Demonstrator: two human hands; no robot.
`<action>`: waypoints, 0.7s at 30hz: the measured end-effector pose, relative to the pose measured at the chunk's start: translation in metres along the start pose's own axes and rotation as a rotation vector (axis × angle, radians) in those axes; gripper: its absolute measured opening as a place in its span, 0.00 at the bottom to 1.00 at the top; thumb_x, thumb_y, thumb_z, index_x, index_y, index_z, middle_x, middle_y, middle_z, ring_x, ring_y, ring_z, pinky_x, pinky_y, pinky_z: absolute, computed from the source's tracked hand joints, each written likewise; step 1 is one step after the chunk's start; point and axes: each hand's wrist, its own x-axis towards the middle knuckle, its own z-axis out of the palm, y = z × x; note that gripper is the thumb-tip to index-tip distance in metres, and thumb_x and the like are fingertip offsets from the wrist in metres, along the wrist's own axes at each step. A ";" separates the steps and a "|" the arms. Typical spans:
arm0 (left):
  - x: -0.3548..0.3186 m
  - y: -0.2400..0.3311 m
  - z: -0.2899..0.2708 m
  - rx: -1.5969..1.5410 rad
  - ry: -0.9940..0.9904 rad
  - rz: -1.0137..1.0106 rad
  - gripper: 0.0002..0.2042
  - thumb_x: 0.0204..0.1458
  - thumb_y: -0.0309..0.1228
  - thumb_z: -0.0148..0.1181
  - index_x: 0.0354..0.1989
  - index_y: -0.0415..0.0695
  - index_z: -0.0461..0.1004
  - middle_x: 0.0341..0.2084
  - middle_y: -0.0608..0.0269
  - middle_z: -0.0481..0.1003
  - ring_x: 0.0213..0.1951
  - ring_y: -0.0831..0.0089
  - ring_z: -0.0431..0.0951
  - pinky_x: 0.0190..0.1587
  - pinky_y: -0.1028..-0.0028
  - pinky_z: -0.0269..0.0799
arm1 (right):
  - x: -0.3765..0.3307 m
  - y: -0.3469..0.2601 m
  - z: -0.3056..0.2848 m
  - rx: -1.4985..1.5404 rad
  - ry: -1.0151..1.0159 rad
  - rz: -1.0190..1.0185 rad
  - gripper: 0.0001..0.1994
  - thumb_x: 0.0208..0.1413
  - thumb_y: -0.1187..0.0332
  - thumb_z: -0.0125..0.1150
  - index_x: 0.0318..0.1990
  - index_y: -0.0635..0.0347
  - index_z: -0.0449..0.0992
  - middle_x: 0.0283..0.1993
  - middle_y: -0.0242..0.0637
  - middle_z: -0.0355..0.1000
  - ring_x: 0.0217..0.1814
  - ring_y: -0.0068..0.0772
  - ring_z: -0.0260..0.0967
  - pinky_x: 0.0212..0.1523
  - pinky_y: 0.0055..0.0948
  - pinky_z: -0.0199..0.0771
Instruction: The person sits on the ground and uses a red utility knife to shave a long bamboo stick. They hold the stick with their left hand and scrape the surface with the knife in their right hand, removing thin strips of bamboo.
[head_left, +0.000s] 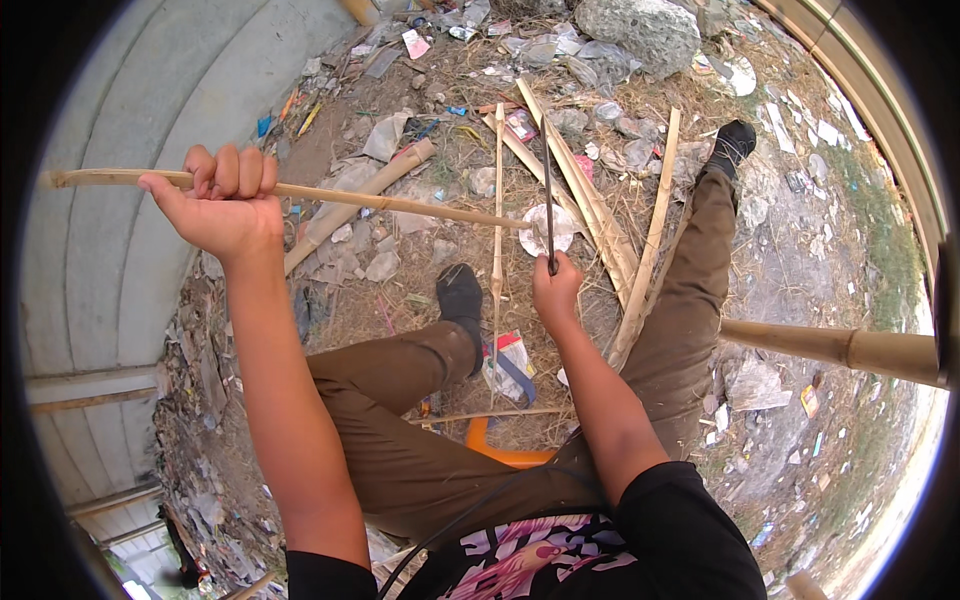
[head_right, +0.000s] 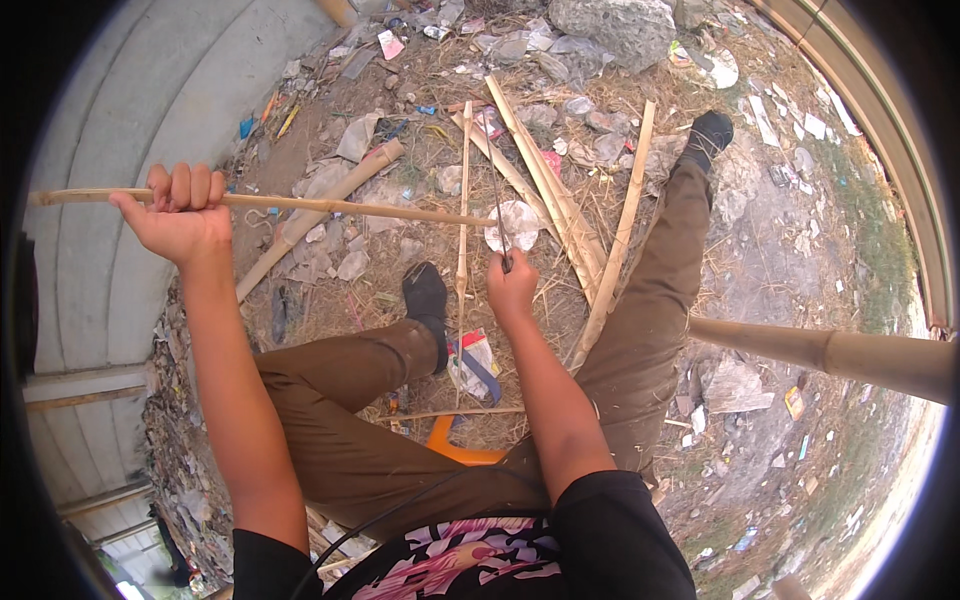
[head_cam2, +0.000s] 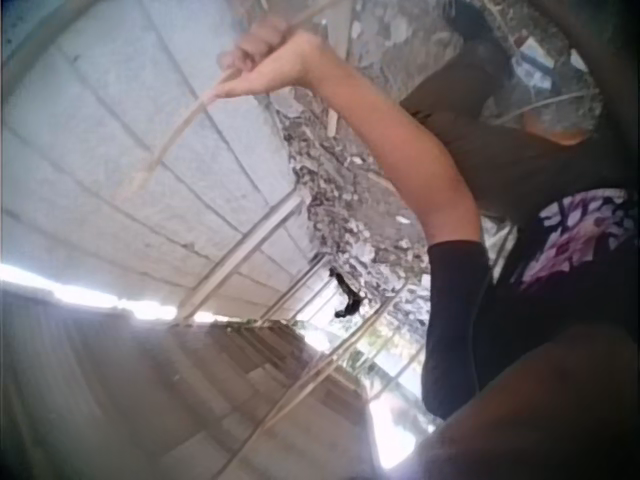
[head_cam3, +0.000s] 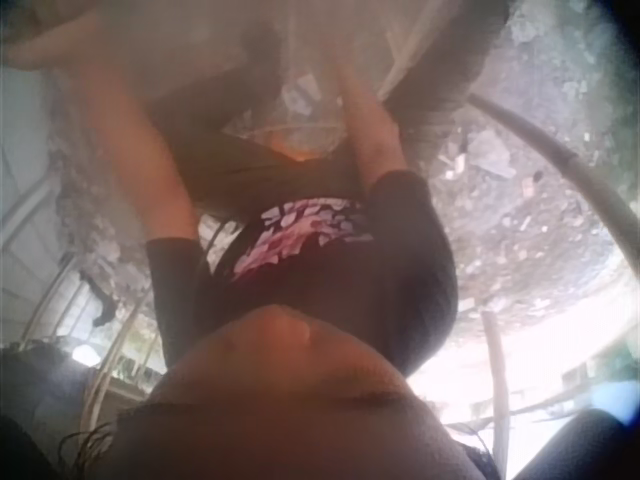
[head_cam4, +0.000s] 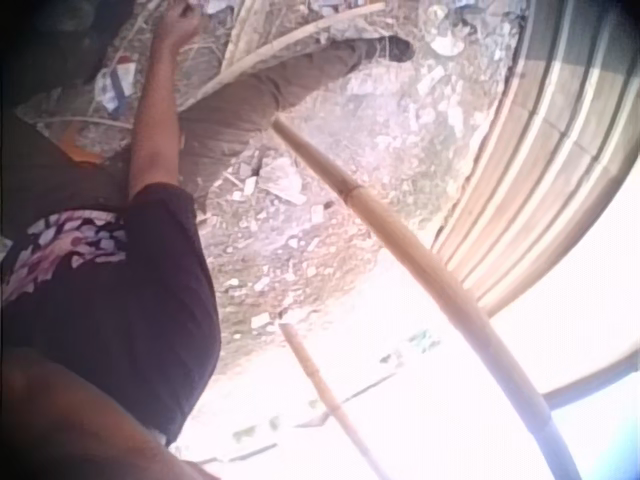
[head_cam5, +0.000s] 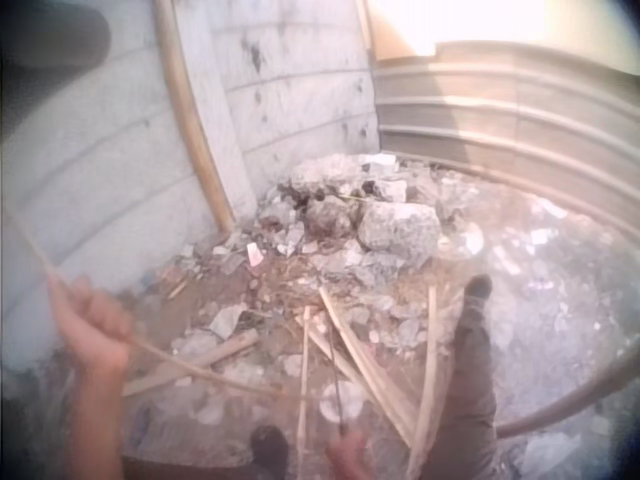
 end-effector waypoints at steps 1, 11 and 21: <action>0.000 0.000 0.002 0.000 -0.010 -0.025 0.33 0.58 0.70 0.38 0.19 0.54 0.47 0.11 0.76 0.42 0.17 0.79 0.36 0.21 0.73 0.34 | -0.012 0.036 -0.004 -0.135 -0.119 0.112 0.17 0.55 0.62 0.60 0.25 0.71 0.73 0.17 0.48 0.69 0.18 0.37 0.67 0.26 0.42 0.67; -0.003 0.001 0.010 0.004 0.064 -0.022 0.32 0.61 0.69 0.34 0.19 0.53 0.47 0.11 0.74 0.41 0.18 0.77 0.37 0.22 0.72 0.35 | -0.019 0.039 -0.014 -0.604 -0.239 0.190 0.21 0.54 0.57 0.60 0.30 0.74 0.79 0.28 0.64 0.74 0.34 0.63 0.76 0.39 0.52 0.75; -0.027 0.009 0.053 -0.007 -0.074 -0.049 0.32 0.61 0.69 0.33 0.20 0.53 0.47 0.11 0.75 0.42 0.18 0.78 0.37 0.22 0.73 0.37 | 0.010 -0.031 -0.024 -0.255 -0.099 0.051 0.18 0.55 0.59 0.60 0.29 0.71 0.78 0.23 0.61 0.72 0.28 0.61 0.75 0.33 0.49 0.73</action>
